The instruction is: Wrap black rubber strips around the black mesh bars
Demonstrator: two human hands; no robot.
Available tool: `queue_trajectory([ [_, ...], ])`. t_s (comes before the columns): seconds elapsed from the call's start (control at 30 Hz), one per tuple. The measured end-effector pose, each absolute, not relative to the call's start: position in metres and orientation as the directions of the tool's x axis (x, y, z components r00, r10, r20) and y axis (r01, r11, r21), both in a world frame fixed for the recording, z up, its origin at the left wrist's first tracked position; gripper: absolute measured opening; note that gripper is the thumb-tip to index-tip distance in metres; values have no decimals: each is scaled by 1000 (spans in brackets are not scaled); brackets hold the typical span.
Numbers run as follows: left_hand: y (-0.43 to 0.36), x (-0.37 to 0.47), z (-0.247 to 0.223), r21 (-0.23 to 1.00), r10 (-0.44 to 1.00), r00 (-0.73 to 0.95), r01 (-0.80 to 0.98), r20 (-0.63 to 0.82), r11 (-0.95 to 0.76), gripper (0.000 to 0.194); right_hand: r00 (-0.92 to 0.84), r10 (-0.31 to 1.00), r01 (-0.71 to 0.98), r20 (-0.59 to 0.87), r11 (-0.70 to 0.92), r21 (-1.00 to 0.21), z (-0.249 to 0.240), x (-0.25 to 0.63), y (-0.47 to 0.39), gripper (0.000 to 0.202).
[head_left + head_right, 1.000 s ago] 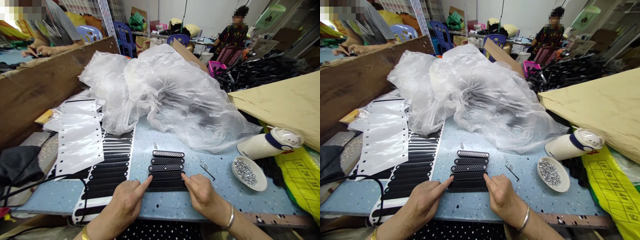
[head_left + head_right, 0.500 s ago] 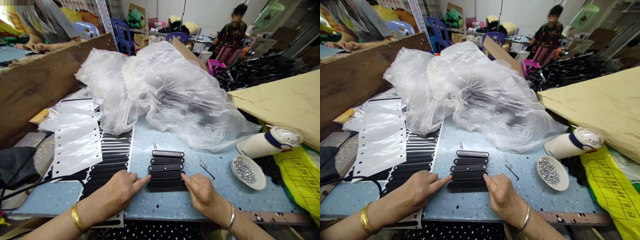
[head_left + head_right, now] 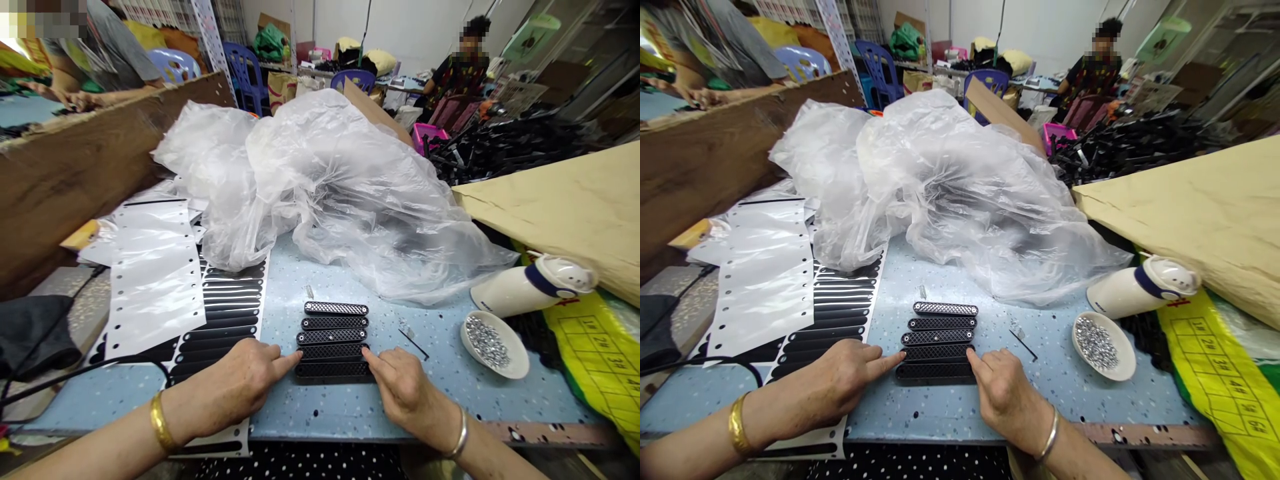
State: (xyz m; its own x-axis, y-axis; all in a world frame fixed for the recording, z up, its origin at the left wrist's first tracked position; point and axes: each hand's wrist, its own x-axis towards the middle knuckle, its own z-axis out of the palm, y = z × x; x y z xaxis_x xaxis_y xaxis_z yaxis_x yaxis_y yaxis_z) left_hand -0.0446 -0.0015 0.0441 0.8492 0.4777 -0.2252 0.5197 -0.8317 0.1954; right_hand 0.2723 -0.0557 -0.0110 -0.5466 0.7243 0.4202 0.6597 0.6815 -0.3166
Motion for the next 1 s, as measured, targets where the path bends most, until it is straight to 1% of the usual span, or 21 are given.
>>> queue_trajectory([
  [0.07,-1,-43,45,191,484,842,529,-238,-827,77,-524,731,650,437,675,-350,-11,272,-56,39],
  [0.13,0,-43,44,214,499,837,542,-224,-813,74,-470,768,632,435,637,-441,-8,270,-54,31],
  [0.2,0,-43,41,270,526,831,556,-182,-786,67,-395,823,618,408,567,-544,-3,267,-50,23],
  [0.27,-1,-42,36,335,551,828,551,-104,-765,60,-339,853,626,396,519,-582,6,260,-44,20],
  [0.3,-3,-42,33,357,566,822,546,-54,-758,57,-332,853,642,402,517,-567,10,254,-41,22],
  [0.37,-8,-38,27,384,612,789,548,58,-743,47,-358,838,690,411,534,-489,17,240,-33,26],
  [0.47,-21,-30,16,429,725,662,608,190,-668,15,-427,832,754,354,544,-368,18,219,-20,28],
  [0.5,-26,-26,13,451,760,612,627,217,-635,10,-439,835,767,330,540,-346,17,213,-17,28],
  [0.6,-39,-17,2,524,824,493,641,280,-561,9,-453,841,779,295,534,-329,13,206,-12,30],
  [0.67,-45,-13,-3,551,842,430,637,326,-539,11,-454,845,764,280,532,-366,15,207,-15,30],
  [0.77,-53,-11,-7,557,839,359,630,409,-541,16,-495,837,718,232,545,-433,23,209,-28,27],
  [0.8,-56,-10,-8,559,832,351,620,430,-550,19,-516,829,711,217,556,-430,24,208,-33,27],
  [0.87,-61,-9,-11,568,818,357,591,451,-572,23,-551,809,715,204,584,-384,24,204,-41,26],
  [0.93,-66,-6,-15,573,812,375,576,448,-582,28,-575,793,722,202,608,-329,21,199,-46,25],
  [1.0,-71,-3,-18,572,808,386,571,446,-589,34,-589,779,716,215,626,-308,19,197,-48,24],
])
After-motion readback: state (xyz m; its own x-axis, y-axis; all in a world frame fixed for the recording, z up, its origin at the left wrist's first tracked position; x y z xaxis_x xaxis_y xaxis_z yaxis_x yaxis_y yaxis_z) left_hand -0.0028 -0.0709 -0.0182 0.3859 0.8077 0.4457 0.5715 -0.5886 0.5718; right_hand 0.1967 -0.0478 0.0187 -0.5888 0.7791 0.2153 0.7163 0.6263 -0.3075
